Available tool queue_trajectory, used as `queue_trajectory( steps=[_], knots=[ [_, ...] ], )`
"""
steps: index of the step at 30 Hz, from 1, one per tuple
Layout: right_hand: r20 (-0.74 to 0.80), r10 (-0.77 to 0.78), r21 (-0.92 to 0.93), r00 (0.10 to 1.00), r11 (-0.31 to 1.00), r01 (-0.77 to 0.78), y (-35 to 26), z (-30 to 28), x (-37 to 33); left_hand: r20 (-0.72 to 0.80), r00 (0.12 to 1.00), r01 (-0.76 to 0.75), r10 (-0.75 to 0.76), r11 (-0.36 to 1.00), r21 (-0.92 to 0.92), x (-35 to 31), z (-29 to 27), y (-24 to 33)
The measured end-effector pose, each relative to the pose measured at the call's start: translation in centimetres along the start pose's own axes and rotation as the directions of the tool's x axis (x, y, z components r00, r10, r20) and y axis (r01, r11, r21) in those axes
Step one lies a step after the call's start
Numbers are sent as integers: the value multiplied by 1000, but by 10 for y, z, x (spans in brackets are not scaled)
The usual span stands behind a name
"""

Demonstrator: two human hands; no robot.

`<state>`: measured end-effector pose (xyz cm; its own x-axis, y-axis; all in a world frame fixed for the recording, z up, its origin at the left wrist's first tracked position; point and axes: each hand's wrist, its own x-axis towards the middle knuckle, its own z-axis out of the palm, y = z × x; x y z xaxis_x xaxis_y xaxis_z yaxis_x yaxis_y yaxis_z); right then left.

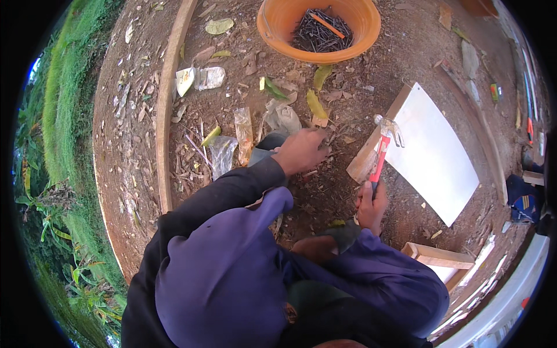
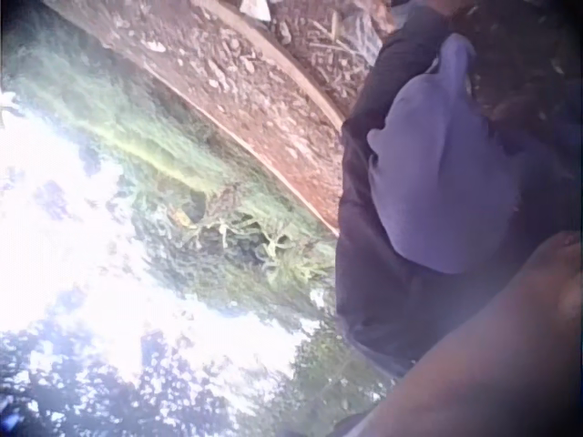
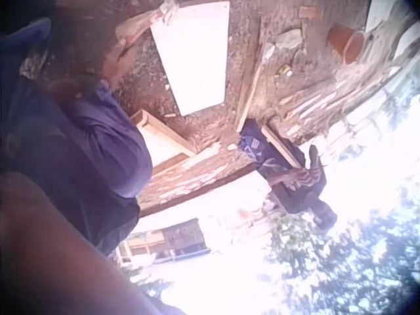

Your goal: The person assembles a wooden frame by hammering nails into wooden planks and a plywood sheet. They retrieve nails from a bucket, position the wood pieces, and secure them with a hammer. The person also adjusts the frame and uses a chisel to fit components.

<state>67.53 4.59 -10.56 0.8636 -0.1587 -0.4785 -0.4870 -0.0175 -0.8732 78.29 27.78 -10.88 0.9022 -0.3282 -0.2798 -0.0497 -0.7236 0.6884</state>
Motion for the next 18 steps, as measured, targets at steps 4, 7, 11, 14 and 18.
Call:
queue_trajectory(
  steps=[4, 7, 11, 14, 18],
  knots=[
    [-34, 28, 35, 999, 999, -27, 7, 1, -12, -89, 978, 204, -188, 948, 246, 40, -5, 4],
    [-101, 7, -12, 995, 1000, -8, 16, -8, -24, -118, 969, 246, -219, 917, 313, 51, 2, -3],
    [-222, 34, 64, 974, 998, -21, 19, -12, -37, -22, 965, 257, -263, 956, -139, 51, -19, -26],
    [-318, 118, 163, 941, 984, -69, 20, -19, -47, 457, 845, 524, -278, 259, -811, 53, -35, -32],
    [-416, 166, 187, 894, 978, -95, 26, -31, -51, 665, 710, 700, -233, 129, -702, 57, -32, 28]
  ],
)
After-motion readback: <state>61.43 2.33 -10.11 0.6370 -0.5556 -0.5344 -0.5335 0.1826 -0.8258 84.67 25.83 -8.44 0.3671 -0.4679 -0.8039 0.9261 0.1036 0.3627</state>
